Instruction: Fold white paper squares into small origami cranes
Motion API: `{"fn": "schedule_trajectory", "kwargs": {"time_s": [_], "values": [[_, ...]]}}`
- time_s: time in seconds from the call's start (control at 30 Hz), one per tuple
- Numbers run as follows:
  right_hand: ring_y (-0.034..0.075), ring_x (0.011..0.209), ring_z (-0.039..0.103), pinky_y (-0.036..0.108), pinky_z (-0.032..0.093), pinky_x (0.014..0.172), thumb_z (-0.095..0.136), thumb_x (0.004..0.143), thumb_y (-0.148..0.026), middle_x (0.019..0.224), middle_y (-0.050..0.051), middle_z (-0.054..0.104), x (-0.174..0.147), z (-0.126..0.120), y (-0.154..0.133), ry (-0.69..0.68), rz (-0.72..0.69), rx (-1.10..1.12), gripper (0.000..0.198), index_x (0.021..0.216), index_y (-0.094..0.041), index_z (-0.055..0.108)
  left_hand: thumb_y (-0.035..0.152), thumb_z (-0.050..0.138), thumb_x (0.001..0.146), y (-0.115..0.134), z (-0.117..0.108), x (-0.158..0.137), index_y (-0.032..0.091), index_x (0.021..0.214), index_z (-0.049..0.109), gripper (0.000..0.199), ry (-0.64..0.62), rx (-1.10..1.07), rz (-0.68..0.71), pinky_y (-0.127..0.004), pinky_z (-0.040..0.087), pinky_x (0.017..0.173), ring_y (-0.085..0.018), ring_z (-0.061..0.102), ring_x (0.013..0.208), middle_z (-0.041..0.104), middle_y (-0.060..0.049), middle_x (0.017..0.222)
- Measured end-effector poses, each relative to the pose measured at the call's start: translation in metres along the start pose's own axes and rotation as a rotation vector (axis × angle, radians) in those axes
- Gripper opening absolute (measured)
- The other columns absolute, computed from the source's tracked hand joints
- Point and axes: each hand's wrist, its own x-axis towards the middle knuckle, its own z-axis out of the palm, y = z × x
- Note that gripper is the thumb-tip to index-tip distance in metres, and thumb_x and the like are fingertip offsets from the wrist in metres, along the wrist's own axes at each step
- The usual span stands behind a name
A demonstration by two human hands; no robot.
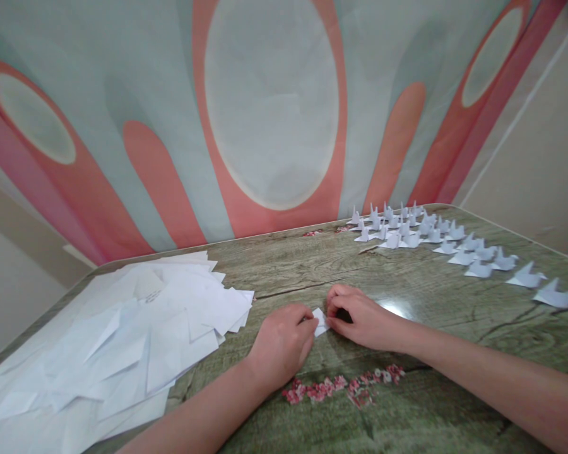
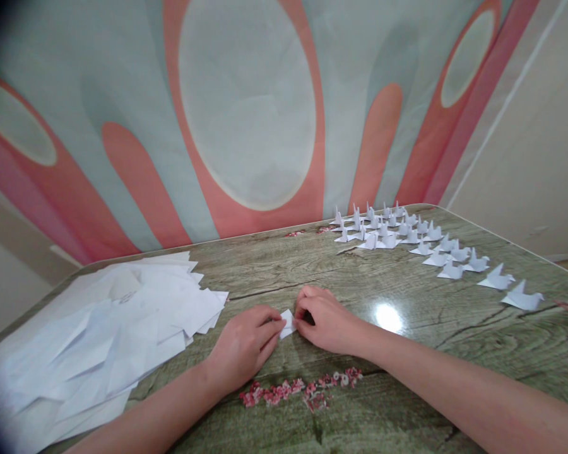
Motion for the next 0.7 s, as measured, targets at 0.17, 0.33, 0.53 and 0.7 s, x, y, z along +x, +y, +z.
{"fn": "schedule_trajectory", "kwargs": {"time_s": [0.17, 0.33, 0.53, 0.7], "values": [[0.017, 0.080, 0.051, 0.031, 0.040, 0.074, 0.057, 0.074, -0.013, 0.079, 0.003, 0.055, -0.001, -0.002, -0.003, -0.015, 0.012, -0.021, 0.005, 0.071, -0.017, 0.057, 0.014, 0.044, 0.085, 0.005, -0.002, -0.002, 0.015, 0.100, 0.057, 0.019, -0.080, 0.155, 0.033, -0.034, 0.048, 0.073, -0.020, 0.057, 0.084, 0.061, -0.007, 0.091], [0.017, 0.083, 0.052, 0.031, 0.041, 0.077, 0.054, 0.079, -0.014, 0.085, 0.004, 0.057, -0.005, -0.008, -0.004, -0.024, -0.040, -0.039, 0.006, 0.082, -0.017, 0.058, 0.010, 0.048, 0.083, 0.011, -0.006, -0.001, 0.013, 0.099, 0.056, 0.019, -0.116, 0.233, 0.060, -0.036, 0.049, 0.075, -0.021, 0.058, 0.084, 0.061, -0.007, 0.089], [0.020, 0.091, 0.055, 0.034, 0.043, 0.082, 0.045, 0.081, -0.007, 0.097, 0.008, 0.061, -0.015, -0.017, -0.013, -0.174, -0.237, -0.333, 0.031, 0.107, -0.017, 0.056, 0.010, 0.049, 0.082, 0.012, -0.004, -0.001, 0.011, 0.095, 0.057, 0.015, -0.075, 0.267, 0.079, -0.035, 0.049, 0.070, -0.021, 0.057, 0.077, 0.060, -0.006, 0.084], [0.024, 0.093, 0.055, 0.039, 0.046, 0.079, 0.048, 0.081, -0.012, 0.100, 0.011, 0.060, -0.022, -0.010, -0.020, -0.202, -0.301, -0.566, 0.028, 0.108, -0.013, 0.056, 0.011, 0.049, 0.082, 0.013, -0.004, -0.001, 0.012, 0.093, 0.057, 0.014, -0.061, 0.263, 0.082, -0.035, 0.050, 0.070, -0.021, 0.057, 0.078, 0.060, -0.006, 0.084]]}}
